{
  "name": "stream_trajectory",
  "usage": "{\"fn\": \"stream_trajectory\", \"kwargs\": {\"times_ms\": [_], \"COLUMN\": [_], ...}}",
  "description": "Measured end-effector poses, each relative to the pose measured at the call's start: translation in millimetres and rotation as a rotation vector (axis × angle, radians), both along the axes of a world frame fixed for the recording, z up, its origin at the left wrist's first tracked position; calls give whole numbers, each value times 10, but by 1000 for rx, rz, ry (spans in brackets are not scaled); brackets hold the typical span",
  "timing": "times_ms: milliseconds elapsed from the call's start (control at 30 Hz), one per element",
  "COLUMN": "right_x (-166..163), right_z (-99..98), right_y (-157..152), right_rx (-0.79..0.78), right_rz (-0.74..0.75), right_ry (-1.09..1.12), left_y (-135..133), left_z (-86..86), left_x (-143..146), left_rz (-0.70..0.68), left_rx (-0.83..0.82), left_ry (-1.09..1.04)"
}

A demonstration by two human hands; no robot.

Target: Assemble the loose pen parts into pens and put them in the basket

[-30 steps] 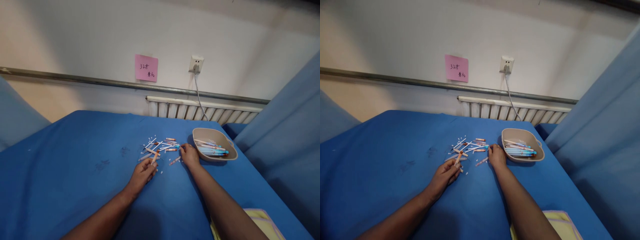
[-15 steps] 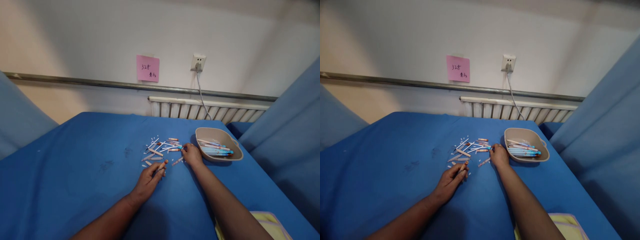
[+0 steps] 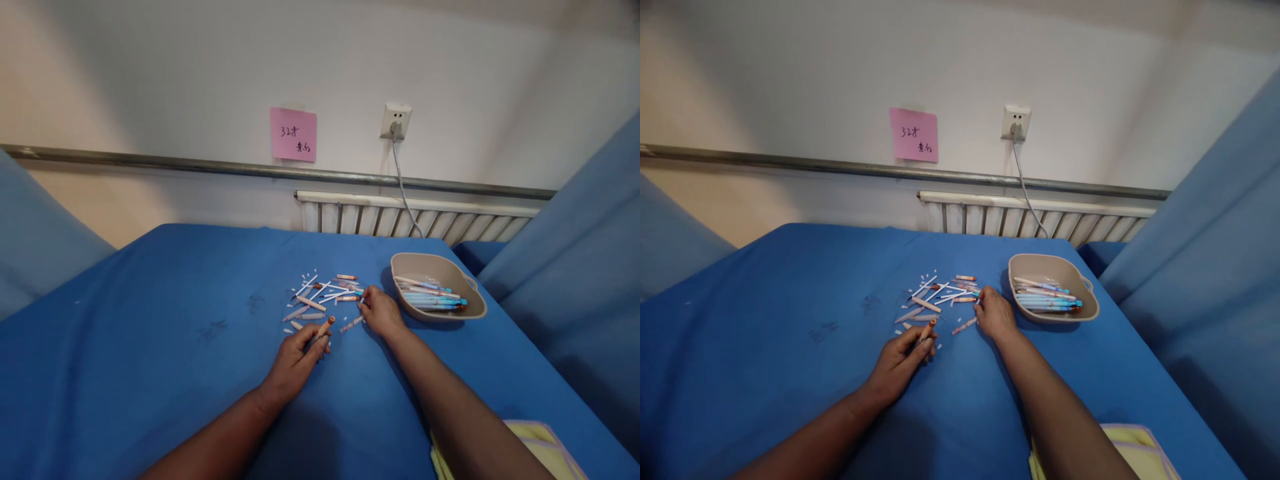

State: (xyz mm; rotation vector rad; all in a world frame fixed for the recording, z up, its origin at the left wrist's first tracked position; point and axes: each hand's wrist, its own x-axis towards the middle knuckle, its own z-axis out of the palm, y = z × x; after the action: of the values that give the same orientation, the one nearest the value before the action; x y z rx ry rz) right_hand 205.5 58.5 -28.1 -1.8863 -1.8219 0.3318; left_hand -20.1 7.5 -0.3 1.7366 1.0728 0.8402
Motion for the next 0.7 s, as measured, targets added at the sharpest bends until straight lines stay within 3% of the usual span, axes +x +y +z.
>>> {"fn": "stream_trajectory", "kwargs": {"times_ms": [467, 567, 700], "right_x": [-10, -30, -136], "right_z": [-99, -124, -47], "right_y": [-10, 8, -11], "right_rx": [41, 89, 60], "right_rz": [138, 131, 134], "right_ry": [191, 409, 928], "left_y": [37, 56, 91], "left_z": [-74, -69, -52], "left_x": [-3, -7, -16], "left_rz": [29, 35, 46], "left_rx": [-33, -38, -39], "left_ry": [-5, 5, 26]}}
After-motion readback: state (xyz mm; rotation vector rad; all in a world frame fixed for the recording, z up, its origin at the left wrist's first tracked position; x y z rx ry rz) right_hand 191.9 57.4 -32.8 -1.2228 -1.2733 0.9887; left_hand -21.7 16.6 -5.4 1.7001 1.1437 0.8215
